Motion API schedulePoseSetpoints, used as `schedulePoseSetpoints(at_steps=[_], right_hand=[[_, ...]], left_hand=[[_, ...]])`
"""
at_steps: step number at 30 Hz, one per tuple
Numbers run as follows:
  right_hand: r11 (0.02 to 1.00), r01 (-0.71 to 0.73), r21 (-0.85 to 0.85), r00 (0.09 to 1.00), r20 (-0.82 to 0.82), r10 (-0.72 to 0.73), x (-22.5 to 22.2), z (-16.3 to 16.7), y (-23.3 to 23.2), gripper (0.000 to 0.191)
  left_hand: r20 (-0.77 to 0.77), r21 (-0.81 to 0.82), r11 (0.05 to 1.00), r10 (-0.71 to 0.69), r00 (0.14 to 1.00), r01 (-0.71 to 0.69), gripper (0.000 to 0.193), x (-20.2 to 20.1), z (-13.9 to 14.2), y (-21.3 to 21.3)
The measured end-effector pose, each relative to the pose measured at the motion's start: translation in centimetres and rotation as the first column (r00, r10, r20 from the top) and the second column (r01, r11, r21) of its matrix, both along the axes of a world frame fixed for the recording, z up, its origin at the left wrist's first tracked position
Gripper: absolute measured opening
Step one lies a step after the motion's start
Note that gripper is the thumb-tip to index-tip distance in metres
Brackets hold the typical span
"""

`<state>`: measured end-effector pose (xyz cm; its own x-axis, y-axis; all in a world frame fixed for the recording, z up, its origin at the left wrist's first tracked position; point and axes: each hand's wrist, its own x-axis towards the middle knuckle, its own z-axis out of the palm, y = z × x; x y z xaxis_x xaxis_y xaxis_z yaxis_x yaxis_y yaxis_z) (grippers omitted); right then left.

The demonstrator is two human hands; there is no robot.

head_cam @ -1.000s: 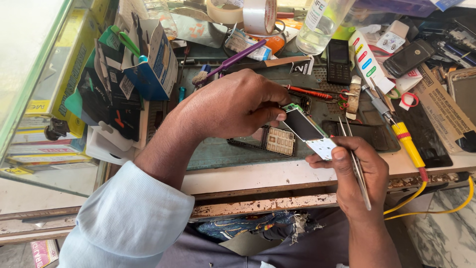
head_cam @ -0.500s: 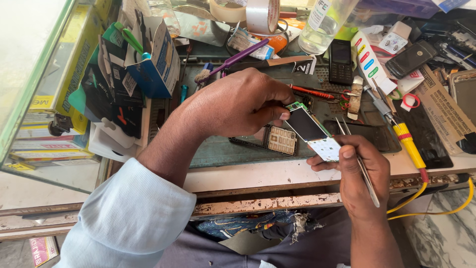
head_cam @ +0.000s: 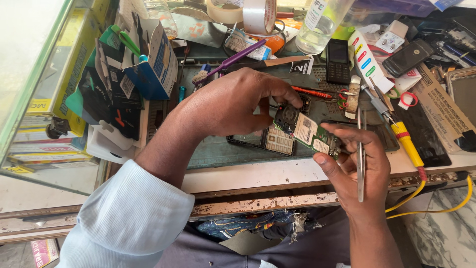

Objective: The person disassembles a mobile phone on a repair bench. They use a prying tool to separate the casing and then use tweezers to lift out the internal circuit board and other small components.

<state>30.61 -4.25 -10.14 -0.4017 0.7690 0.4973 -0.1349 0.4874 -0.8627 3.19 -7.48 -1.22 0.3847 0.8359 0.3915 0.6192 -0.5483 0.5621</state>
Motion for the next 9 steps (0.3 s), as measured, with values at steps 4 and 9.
schedulePoseSetpoints(at_steps=[4, 9], right_hand=[[0.998, 0.028, 0.058, 1.000, 0.012, -0.029, -0.33, 0.33, -0.31, 0.045], [0.998, 0.027, 0.049, 1.000, 0.002, -0.027, -0.58, 0.49, -0.69, 0.045]], left_hand=[[-0.013, -0.011, 1.000, -0.019, 1.000, 0.019, 0.065, 0.24, 0.26, -0.15], [-0.048, -0.023, 1.000, 0.014, 0.999, -0.016, 0.061, 0.51, 0.54, -0.36]])
